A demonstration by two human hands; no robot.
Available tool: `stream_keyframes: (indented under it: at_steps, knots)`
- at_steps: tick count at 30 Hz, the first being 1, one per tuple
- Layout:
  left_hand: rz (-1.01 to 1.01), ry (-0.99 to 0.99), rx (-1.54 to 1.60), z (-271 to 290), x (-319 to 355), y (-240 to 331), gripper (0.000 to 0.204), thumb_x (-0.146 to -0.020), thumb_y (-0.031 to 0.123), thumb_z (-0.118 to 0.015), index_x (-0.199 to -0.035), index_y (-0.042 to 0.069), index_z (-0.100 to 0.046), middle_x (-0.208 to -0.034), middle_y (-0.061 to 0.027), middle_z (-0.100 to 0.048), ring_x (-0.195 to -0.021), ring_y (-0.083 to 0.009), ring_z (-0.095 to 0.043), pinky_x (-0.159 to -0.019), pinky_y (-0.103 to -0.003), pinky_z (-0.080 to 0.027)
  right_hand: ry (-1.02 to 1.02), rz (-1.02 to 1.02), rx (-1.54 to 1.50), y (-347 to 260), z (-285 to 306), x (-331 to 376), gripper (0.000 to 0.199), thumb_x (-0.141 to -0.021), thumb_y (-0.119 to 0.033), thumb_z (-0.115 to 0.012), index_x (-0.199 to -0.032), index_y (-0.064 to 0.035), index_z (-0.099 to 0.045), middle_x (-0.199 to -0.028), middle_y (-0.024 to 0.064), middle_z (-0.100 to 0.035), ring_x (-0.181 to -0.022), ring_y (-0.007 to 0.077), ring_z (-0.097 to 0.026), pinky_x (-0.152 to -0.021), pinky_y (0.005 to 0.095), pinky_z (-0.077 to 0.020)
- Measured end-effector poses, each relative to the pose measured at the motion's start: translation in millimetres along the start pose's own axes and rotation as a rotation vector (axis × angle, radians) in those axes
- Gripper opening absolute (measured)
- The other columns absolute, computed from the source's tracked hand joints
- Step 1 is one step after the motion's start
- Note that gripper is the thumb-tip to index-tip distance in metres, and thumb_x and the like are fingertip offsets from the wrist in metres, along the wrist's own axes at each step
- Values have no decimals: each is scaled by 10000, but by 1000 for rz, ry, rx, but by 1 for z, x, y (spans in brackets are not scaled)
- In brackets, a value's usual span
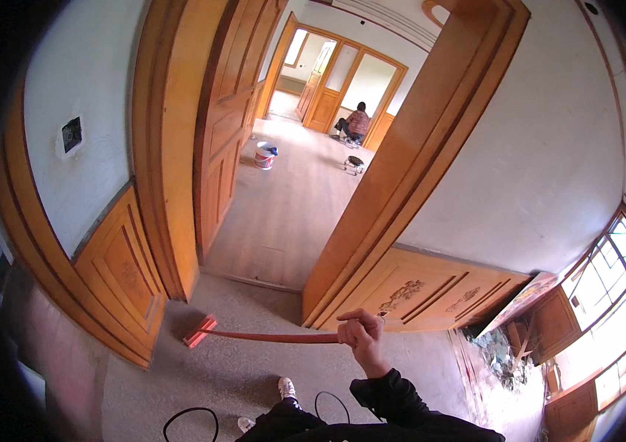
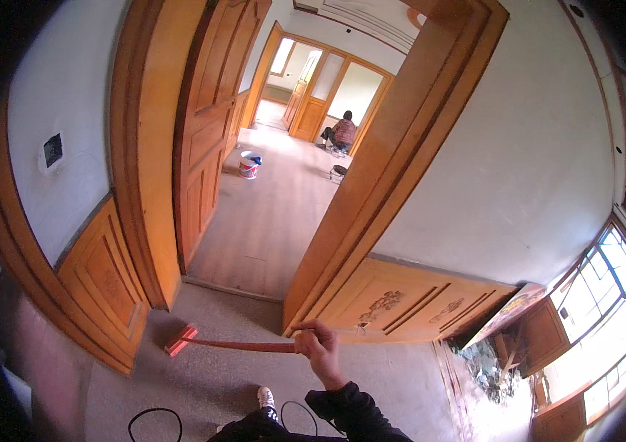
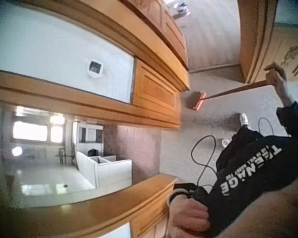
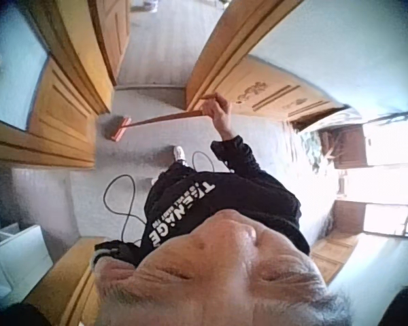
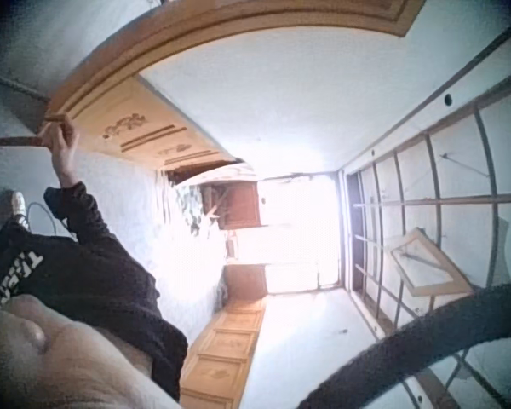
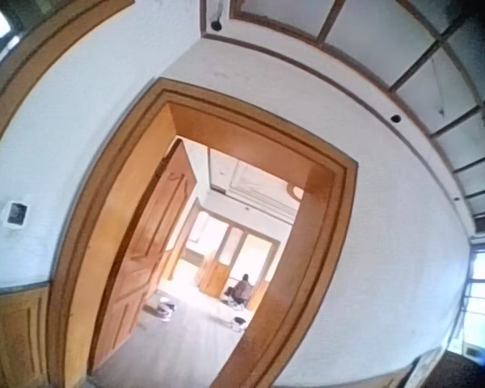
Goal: The person sweeps a large room with a red broom, moving debris and dust toward a central area. The person navigates around furniture, a bucket, and other people working in the room.
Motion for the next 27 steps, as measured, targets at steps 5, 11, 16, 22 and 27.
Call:
stream_keyframes:
  at_steps: [5,11,16,22,27]
  knots:
    - [13,0,12,0,2,1,292,-858,318,-589,-799,32,-592,-643,-52,-556,-477,-141,-493,-444,-265,-403,-2,-3,-20,1,2,6,203,-909,-3,-390,-959,57,-578,-534,-18,-381,-465,75,-344,-481,242,-351]
    - [22,-6,26,-3,5,2,270,-852,299,-591,-793,35,-584,-648,-50,-553,-491,-140,-497,-456,-265,-406,55,4,32,2,4,11,190,-893,-1,-407,-937,64,-579,-473,-18,-338,-421,88,-310,-461,259,-327]
    - [35,-9,34,-6,6,1,253,-848,283,-593,-789,38,-577,-652,-48,-550,-503,-140,-499,-466,-266,-409,60,-18,32,3,7,20,194,-897,1,-401,-942,58,-580,-477,-19,-336,-427,86,-311,-471,261,-332]
    - [48,-7,39,-8,11,2,232,-842,264,-596,-783,41,-568,-657,-47,-547,-518,-139,-503,-478,-266,-413,75,-4,29,9,14,29,185,-910,-13,-407,-946,52,-577,-480,-30,-315,-423,82,-297,-472,262,-332]
    - [63,-1,36,-6,17,6,216,-837,248,-598,-779,44,-561,-661,-45,-544,-530,-139,-506,-488,-267,-415,58,14,32,10,16,32,189,-927,-35,-406,-941,50,-574,-479,-33,-311,-415,77,-285,-462,263,-331]
Point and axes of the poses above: each hand's wrist, its own x-axis away from the middle knuckle, its own z-axis out of the back of the hand, y = z × x, the point moved 2 cm from there along -x, towards the middle knuckle
